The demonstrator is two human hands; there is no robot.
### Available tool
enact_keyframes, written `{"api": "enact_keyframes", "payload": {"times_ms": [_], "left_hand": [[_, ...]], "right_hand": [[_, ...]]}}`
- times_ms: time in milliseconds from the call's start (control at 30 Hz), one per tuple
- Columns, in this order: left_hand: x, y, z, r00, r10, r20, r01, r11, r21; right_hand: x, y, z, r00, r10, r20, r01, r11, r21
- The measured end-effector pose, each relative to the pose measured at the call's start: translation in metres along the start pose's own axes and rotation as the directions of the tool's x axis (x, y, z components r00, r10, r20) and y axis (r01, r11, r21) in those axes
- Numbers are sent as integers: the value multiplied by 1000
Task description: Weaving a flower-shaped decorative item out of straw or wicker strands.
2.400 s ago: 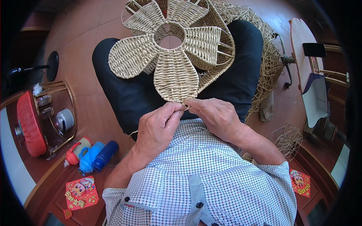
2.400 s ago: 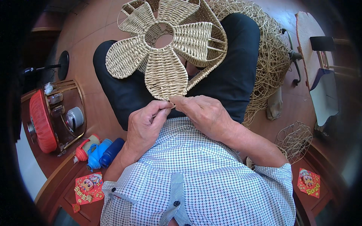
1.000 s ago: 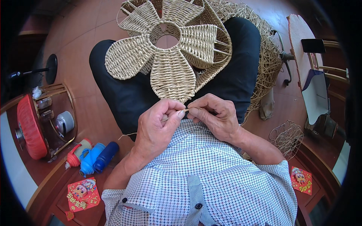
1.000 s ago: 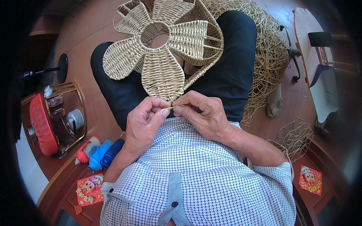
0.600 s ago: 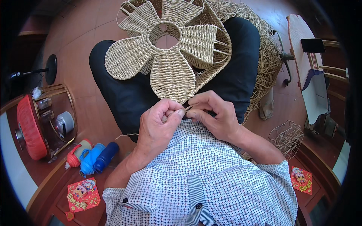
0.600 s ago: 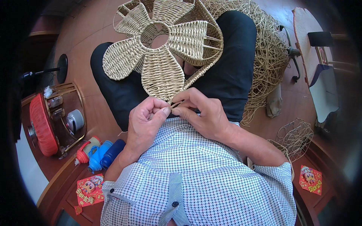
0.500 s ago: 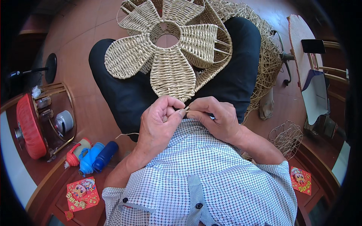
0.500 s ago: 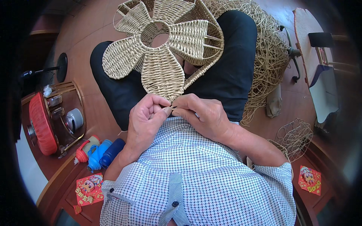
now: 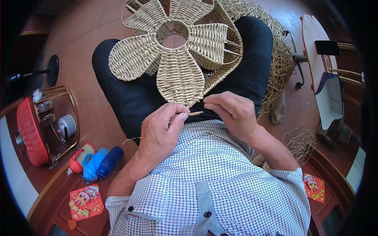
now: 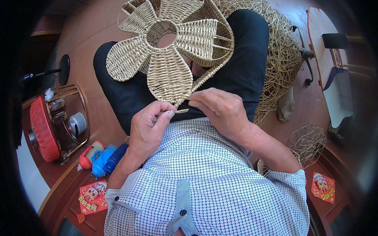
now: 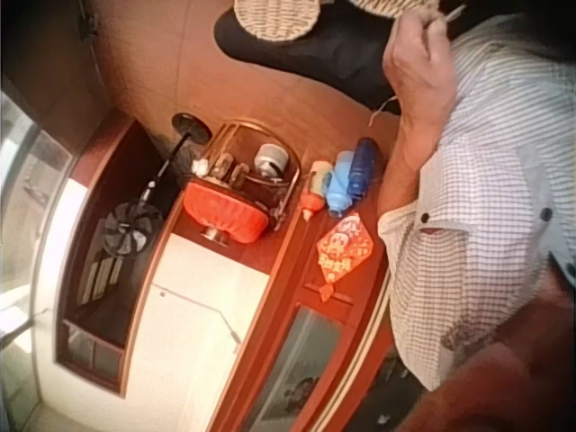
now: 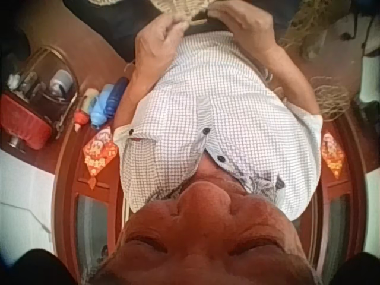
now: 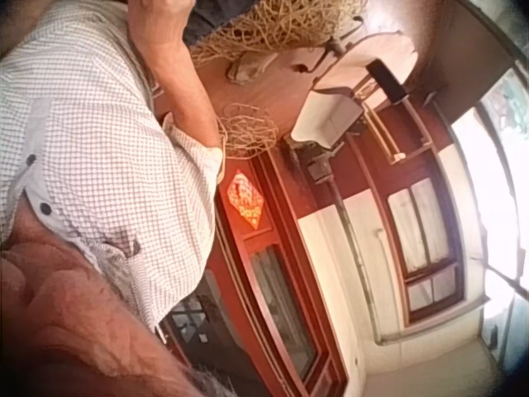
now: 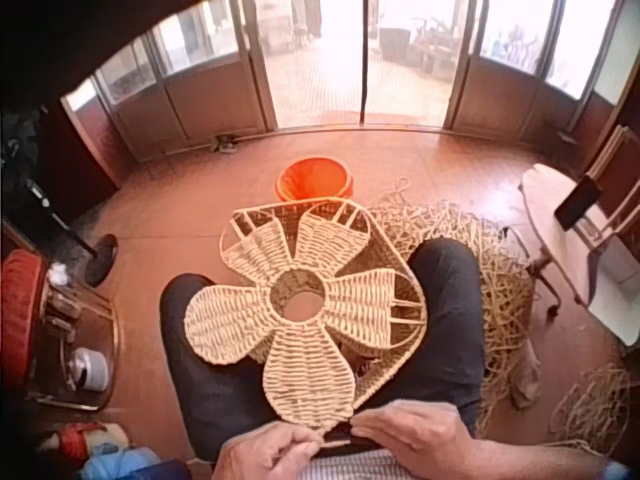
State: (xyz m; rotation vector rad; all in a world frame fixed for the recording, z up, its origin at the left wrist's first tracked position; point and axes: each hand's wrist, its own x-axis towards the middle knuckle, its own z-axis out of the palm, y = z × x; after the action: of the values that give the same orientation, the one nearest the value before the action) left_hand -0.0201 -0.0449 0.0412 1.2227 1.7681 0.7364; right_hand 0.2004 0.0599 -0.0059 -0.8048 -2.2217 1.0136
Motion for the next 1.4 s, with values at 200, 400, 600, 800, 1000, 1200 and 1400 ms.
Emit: {"api": "enact_keyframes", "payload": {"times_ms": [200, 400, 600, 800, 1000, 1200, 1400], "left_hand": [[-1, 1, -2, 981, -188, 45, 192, 970, -149], [-1, 0, -3, 984, -152, 87, 164, 975, -147], [-1, -8, 5, 1000, 27, 0, -27, 994, -104], [-2, -13, 11, 959, 278, -58, -272, 958, 87], [-4, -17, 11, 908, 413, -74, -397, 903, 165], [-7, -21, 15, 848, 523, -89, -481, 828, 290], [-7, -8, 8, 991, 19, -135, -37, 990, -135]], "right_hand": [[0, -16, -3, 999, 30, 39, -35, 990, 136], [-5, -22, 12, 897, 348, 273, -436, 799, 413], [-3, -15, 15, 636, 505, 583, -725, 134, 675], [-6, -5, 18, 561, 490, 667, -717, -116, 688], [-4, -4, 15, 521, 489, 700, -715, -198, 671], [-4, -9, 13, 540, 511, 669, -757, -54, 651], [-9, -23, 13, 933, 355, 64, -352, 860, 369]]}}
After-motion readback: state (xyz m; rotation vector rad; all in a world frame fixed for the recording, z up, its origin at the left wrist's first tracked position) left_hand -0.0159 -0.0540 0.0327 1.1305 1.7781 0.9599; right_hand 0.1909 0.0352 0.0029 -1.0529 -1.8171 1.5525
